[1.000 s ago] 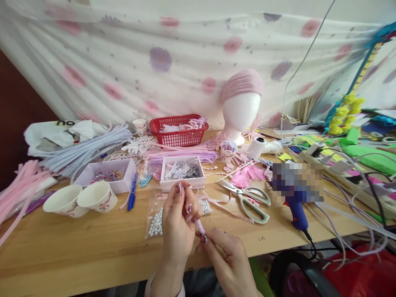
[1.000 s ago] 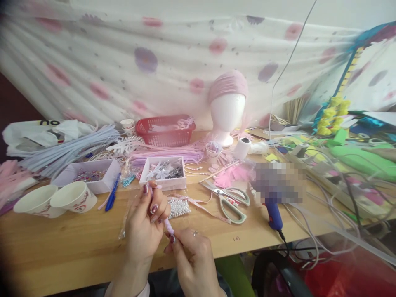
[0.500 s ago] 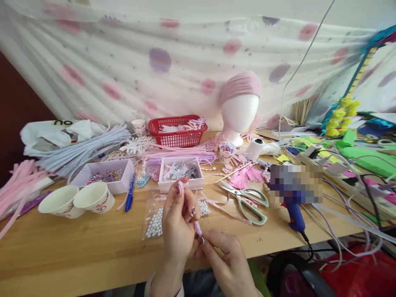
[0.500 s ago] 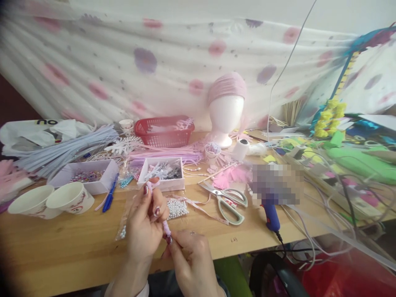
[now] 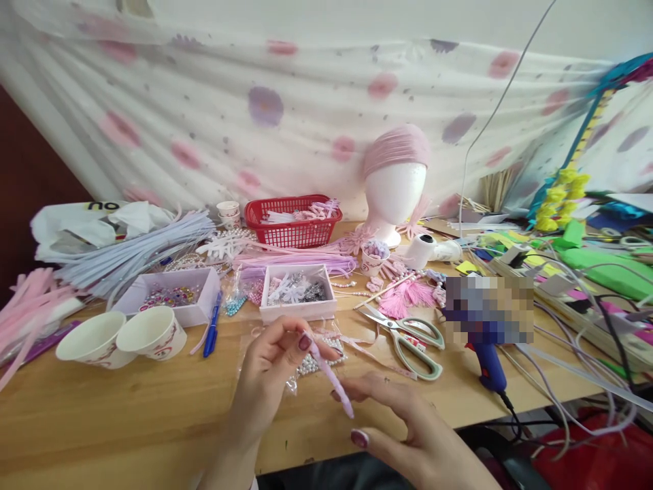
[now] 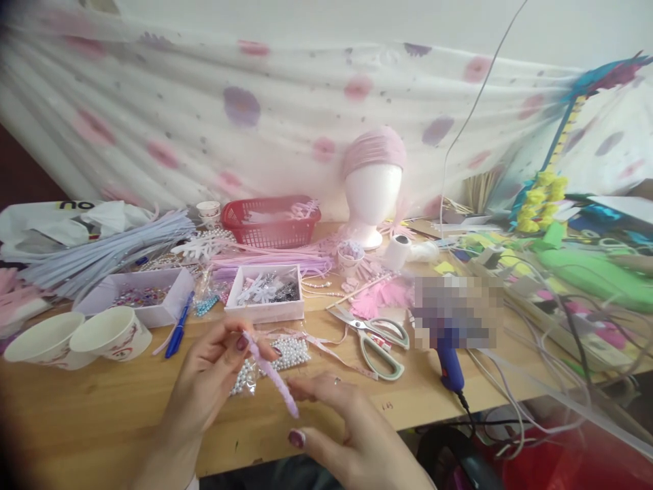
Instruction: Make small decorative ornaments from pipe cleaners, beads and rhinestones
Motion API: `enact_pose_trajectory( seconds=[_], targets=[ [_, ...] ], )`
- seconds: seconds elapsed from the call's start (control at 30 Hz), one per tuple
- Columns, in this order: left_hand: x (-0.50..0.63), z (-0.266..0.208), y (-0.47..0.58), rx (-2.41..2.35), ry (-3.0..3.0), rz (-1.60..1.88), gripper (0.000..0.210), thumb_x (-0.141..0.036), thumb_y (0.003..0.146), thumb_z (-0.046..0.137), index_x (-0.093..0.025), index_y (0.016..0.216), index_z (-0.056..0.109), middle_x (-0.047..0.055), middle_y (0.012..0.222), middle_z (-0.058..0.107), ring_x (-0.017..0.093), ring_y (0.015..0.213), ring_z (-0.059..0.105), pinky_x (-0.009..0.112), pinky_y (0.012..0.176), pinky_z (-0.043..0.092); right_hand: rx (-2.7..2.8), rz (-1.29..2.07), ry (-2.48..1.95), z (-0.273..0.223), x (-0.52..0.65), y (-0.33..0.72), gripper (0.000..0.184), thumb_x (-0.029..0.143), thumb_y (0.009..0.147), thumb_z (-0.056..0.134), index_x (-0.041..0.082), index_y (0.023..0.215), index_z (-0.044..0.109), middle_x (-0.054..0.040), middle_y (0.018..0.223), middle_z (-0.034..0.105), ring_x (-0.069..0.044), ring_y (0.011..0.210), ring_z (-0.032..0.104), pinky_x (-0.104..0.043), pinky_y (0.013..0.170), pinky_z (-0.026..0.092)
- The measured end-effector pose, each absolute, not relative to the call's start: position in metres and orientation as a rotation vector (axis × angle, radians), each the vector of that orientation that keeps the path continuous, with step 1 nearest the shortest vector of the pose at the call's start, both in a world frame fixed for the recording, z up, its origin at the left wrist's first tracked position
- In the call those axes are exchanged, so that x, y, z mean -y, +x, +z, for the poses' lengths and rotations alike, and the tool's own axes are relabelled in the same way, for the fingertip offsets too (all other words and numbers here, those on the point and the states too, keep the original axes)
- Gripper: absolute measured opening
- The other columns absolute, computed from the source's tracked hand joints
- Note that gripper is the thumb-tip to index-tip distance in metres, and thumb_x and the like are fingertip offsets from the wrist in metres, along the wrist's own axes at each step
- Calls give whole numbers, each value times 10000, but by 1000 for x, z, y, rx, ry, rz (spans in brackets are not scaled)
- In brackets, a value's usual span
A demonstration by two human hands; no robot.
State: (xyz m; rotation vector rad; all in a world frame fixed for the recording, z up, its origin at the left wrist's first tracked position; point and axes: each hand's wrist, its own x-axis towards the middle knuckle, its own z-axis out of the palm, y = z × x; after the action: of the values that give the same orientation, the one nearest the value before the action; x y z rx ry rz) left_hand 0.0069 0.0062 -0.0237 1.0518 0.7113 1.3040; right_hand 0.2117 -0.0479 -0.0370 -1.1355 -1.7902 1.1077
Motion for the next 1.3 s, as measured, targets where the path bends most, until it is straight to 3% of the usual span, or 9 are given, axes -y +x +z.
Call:
enact_pose_trajectory(
  seconds=[0.07, 0.13, 0.2, 0.27, 0.37, 0.63, 1.0, 1.13, 1.3],
  targets=[
    [-4, -23, 12, -664, 1096, 1283, 183, -401, 831, 746, -227, 795, 704, 53, 783, 745, 208, 812, 683, 299, 771, 500, 1684, 1444, -965, -32, 41, 209, 379, 493, 894, 656, 234, 1167, 692, -105, 1116, 721, -264, 1118, 640, -403, 1007, 451],
    [-3, -23, 17, -647, 1198, 1285, 178, -385, 819, 758, -218, 765, 728, 95, 1003, 734, 233, 979, 659, 320, 868, 493, 1443, 1776, -705, -33, 32, 202, 427, 561, 926, 577, 176, 1058, 705, -69, 832, 710, -189, 810, 685, -325, 810, 527],
    [-3, -21, 18, -687, 1313, 1297, 161, -349, 826, 754, -210, 745, 740, 103, 1066, 695, 235, 1040, 628, 309, 897, 478, 1150, 2050, -509, -39, 24, 194, 404, 551, 923, 589, 159, 952, 681, 55, 539, 510, -74, 411, 438, -191, 465, 422],
    [-5, -19, 16, -743, 1403, 1279, 149, -315, 843, 736, -209, 737, 738, 74, 898, 683, 200, 887, 637, 275, 801, 489, 1039, 2151, -445, -45, 20, 190, 347, 502, 924, 615, 158, 894, 649, 115, 469, 347, -45, 347, 220, -158, 356, 238],
    [-7, -15, 10, -803, 1551, 1231, 121, -274, 841, 738, -216, 735, 745, 27, 703, 650, 157, 673, 590, 243, 654, 469, 1246, 1952, -609, -45, 20, 193, 318, 450, 950, 603, 141, 886, 640, 103, 496, 355, -50, 411, 252, -175, 412, 214],
    [-1, -15, 9, -918, 1707, 1330, 81, -193, 827, 749, -265, 819, 785, 18, 728, 696, 158, 711, 621, 236, 670, 489, 1857, 966, -1048, -29, 32, 208, 268, 272, 1023, 418, 162, 1026, 662, 21, 635, 481, -107, 540, 430, -239, 523, 337],
    [11, -11, 24, -1072, 1262, 1388, 47, -216, 762, 769, -207, 805, 786, 38, 678, 730, 154, 597, 650, 217, 558, 515, 1957, 26, -1157, -36, 37, 199, 272, 84, 964, 462, 193, 1172, 598, -81, 907, 710, -183, 754, 656, -259, 657, 466],
    [7, -9, 20, -1038, 1326, 1329, 64, -212, 757, 778, -210, 816, 800, 53, 736, 751, 162, 627, 662, 220, 557, 515, 1980, 134, -1104, -33, 39, 203, 340, 35, 946, 410, 199, 1170, 606, -44, 816, 700, -154, 674, 625, -248, 602, 426],
    [3, -14, 7, -910, 1544, 1232, 65, -244, 794, 776, -254, 849, 808, 46, 743, 731, 166, 680, 648, 235, 622, 510, 1781, 854, -1080, -26, 41, 210, 226, 274, 1008, 455, 205, 983, 669, 6, 663, 561, -123, 568, 483, -244, 512, 342]
  ],
)
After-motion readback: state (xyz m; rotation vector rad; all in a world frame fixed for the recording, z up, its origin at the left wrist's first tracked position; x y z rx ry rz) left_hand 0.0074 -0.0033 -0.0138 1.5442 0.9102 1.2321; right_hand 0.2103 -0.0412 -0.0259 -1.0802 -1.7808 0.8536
